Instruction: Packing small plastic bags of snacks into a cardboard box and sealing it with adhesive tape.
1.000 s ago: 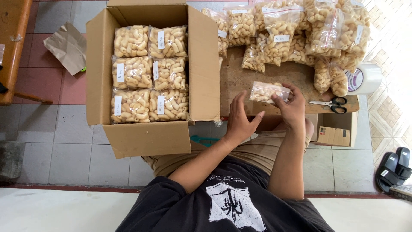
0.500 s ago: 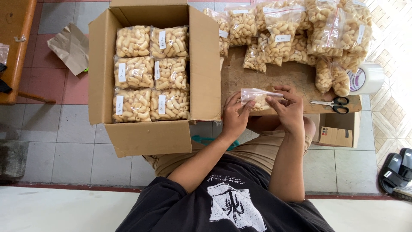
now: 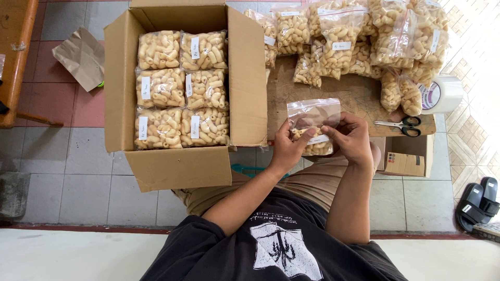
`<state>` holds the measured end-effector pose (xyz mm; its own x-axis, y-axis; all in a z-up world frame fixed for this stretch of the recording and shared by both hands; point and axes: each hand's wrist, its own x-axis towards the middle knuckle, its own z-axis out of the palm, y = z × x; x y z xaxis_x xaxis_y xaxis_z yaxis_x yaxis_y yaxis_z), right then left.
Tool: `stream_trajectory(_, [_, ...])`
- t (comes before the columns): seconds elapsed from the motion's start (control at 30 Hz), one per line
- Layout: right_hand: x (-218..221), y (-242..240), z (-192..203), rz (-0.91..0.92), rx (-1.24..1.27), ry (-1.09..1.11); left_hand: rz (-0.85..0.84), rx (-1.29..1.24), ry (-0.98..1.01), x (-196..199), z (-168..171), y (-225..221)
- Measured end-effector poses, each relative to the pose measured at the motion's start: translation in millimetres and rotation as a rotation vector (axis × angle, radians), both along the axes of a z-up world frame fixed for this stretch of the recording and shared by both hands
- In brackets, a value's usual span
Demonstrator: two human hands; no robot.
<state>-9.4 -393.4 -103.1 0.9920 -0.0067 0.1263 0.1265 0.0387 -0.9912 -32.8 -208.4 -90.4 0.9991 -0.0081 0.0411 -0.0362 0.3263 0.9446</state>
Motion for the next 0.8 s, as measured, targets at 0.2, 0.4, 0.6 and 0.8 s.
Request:
stream_trajectory(0.2, [0.2,0.1,5.2,-0.054,0.014,-0.015,-0.036,0.05,0.05,5.1,-8.5,0.4])
stream_trajectory(0.4, [-3.7,3.7,11.4,-0.065,0.028,0.018,0.013,0.124,0.021,5.5,-10.0,-2.3])
stream_trajectory(0.6, [-1.2,4.7,11.1,-0.072,0.015,0.003,0.051,0.16,0.0,6.8,-6.9,-2.3])
stream_trajectory(0.8, [18.3,17.3,-3.7,-0.246,-0.026,-0.043,-0.095,0.398,0.106,-4.2,63.6,9.0])
